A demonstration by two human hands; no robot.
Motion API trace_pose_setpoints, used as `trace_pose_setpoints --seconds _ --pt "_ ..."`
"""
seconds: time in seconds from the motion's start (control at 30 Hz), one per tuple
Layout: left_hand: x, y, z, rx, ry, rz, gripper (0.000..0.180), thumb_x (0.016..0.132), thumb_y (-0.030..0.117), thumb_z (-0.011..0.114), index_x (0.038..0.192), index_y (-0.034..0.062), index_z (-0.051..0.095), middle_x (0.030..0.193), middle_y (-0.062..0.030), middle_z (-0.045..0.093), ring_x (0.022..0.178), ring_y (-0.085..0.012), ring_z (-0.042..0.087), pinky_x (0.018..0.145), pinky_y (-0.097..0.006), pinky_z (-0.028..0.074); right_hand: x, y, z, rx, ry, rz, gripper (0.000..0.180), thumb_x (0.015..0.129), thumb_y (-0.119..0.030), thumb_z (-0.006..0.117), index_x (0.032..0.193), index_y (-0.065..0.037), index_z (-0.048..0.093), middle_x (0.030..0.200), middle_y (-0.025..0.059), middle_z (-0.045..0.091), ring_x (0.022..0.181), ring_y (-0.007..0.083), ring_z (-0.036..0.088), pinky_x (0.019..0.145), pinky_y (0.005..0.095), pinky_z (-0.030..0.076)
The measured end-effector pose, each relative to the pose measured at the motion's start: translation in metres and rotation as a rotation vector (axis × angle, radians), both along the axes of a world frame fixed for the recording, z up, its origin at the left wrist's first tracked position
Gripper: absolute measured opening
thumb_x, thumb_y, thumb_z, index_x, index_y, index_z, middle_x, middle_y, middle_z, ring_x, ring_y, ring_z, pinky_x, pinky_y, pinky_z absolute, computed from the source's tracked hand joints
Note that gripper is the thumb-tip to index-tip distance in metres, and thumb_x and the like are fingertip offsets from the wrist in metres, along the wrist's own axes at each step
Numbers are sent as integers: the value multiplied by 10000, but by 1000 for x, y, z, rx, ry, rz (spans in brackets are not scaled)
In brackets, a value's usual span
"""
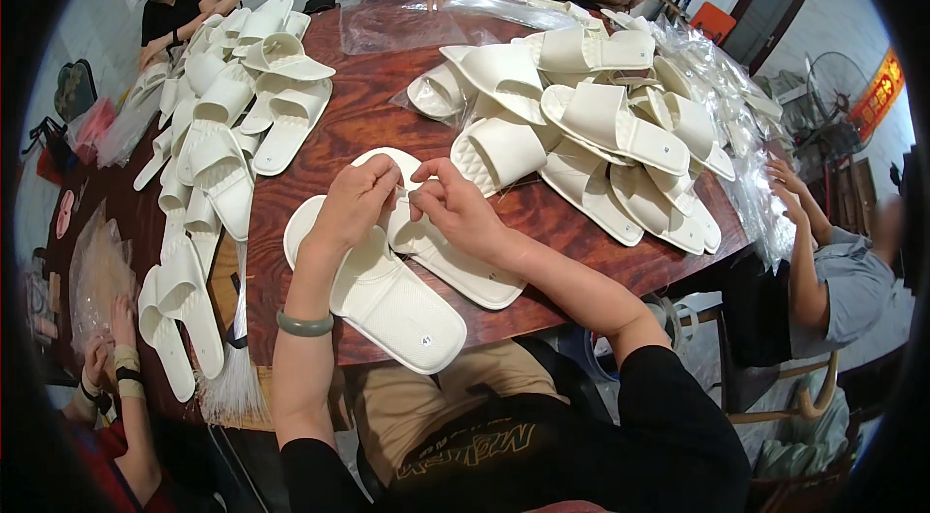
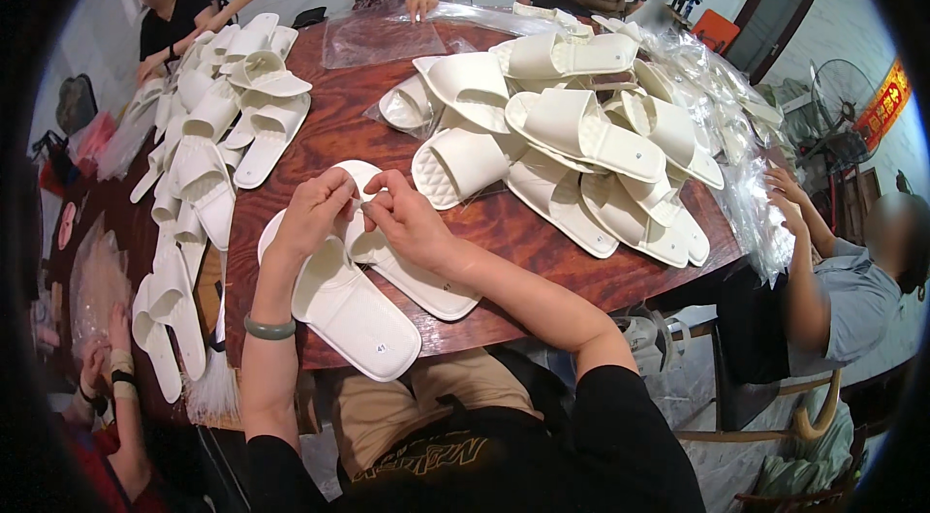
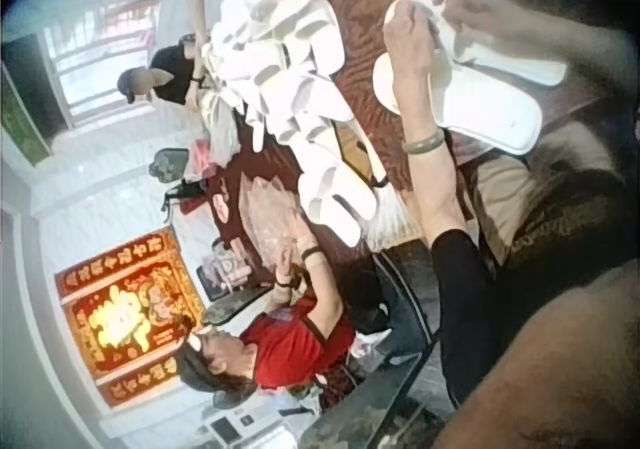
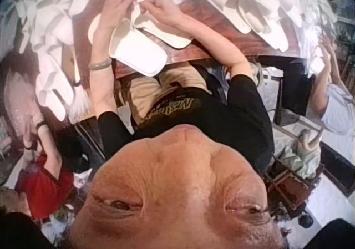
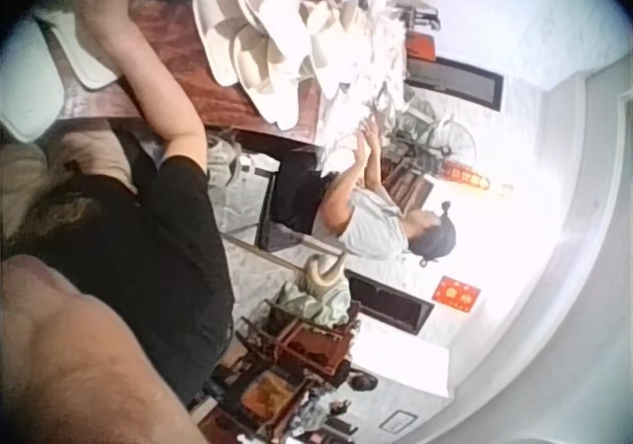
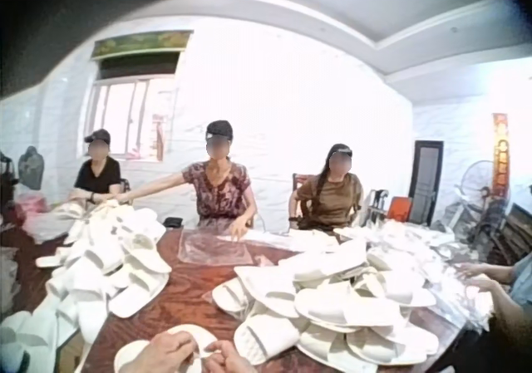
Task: The person pairs slippers together by threading plastic tag fasteners through them by hand and placing them on the table.
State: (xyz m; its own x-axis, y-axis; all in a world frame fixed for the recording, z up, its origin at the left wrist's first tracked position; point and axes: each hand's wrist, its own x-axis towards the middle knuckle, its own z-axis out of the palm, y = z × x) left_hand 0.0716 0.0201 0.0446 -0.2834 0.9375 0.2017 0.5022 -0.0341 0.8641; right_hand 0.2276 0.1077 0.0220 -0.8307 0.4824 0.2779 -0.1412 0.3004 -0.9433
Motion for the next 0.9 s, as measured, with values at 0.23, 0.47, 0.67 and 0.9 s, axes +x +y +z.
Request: trace_pose_setpoints --seconds 0.23,0.47,0.67,0.9 --pt "-1 0 2 84 64 -147 228 867 180 477 709 16 490 573 -12 480 525 -102 434 527 -249 359 -3 -2 7 -13 -48 -47 149 919 -106 495 983 1 412 709 51 578 671 84 551 616 226 432" --pt "-2 1 1 90 185 -144 229 872 168 468 719 -2 481 566 -72 485 518 -142 468 536 -277 381 0 -3 10 -174 -77 -20 126 925 -106 497 980 -1 453 734 36 597 664 66 557 584 206 436" --pt "3 -9 3 199 182 -20 202 879 122 460 722 -5 482 635 -89 519 592 -157 510 563 -284 394 20 -5 6 -97 -57 -84 154 905 -105 537 945 30 601 772 40 613 661 68 576 612 209 473" --pt "-30 3 -16 164 64 -20 250 835 213 487 806 -23 564 736 -80 559 711 -154 507 684 -297 418 46 11 -7 195 -33 -231 159 825 -95 624 921 31 638 814 66 659 742 100 586 653 246 470"
